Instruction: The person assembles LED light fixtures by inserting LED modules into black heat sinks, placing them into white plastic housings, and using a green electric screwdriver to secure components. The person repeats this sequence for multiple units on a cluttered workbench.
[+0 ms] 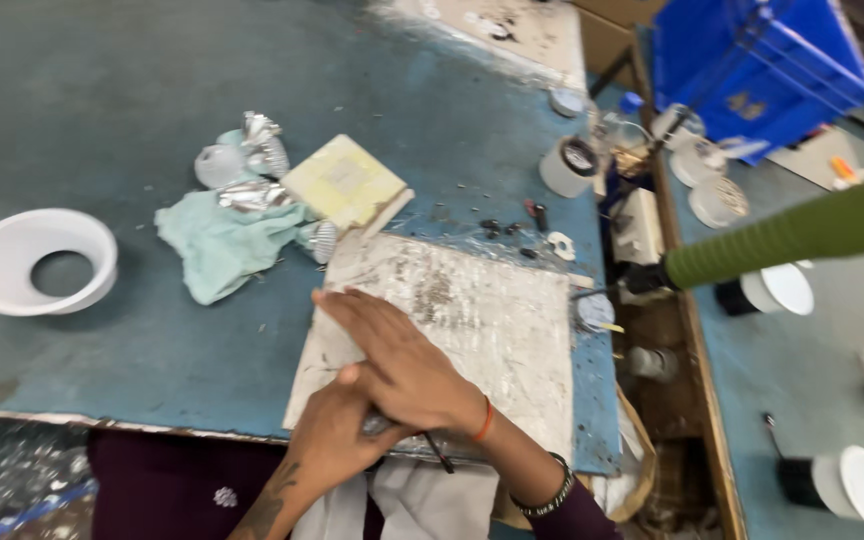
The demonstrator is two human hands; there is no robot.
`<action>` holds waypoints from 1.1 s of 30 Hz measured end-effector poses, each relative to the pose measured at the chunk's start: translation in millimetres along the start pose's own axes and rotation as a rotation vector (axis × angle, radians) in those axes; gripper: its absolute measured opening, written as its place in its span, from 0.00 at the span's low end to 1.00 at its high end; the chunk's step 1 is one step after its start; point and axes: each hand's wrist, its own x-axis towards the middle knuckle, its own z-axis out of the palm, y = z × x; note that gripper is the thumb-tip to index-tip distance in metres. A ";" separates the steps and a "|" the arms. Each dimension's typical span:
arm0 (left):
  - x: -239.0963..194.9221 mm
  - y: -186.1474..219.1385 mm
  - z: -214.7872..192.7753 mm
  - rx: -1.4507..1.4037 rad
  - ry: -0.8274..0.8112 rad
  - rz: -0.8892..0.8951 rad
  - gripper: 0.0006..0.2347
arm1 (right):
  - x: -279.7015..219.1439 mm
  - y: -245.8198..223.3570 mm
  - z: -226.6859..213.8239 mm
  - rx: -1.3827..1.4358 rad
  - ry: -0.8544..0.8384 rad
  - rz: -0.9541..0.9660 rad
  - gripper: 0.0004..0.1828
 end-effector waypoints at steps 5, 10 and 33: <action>-1.0 6.8 -3.8 0.046 0.106 0.207 0.35 | 7.2 5.6 -27.4 0.637 0.246 0.086 0.51; -2.6 2.6 -1.6 0.045 0.077 0.169 0.35 | -16.5 -21.1 -47.2 0.081 0.362 -0.056 0.48; -40.7 -11.3 -36.4 0.030 0.456 0.201 0.33 | -71.4 50.8 26.1 0.257 0.801 0.206 0.25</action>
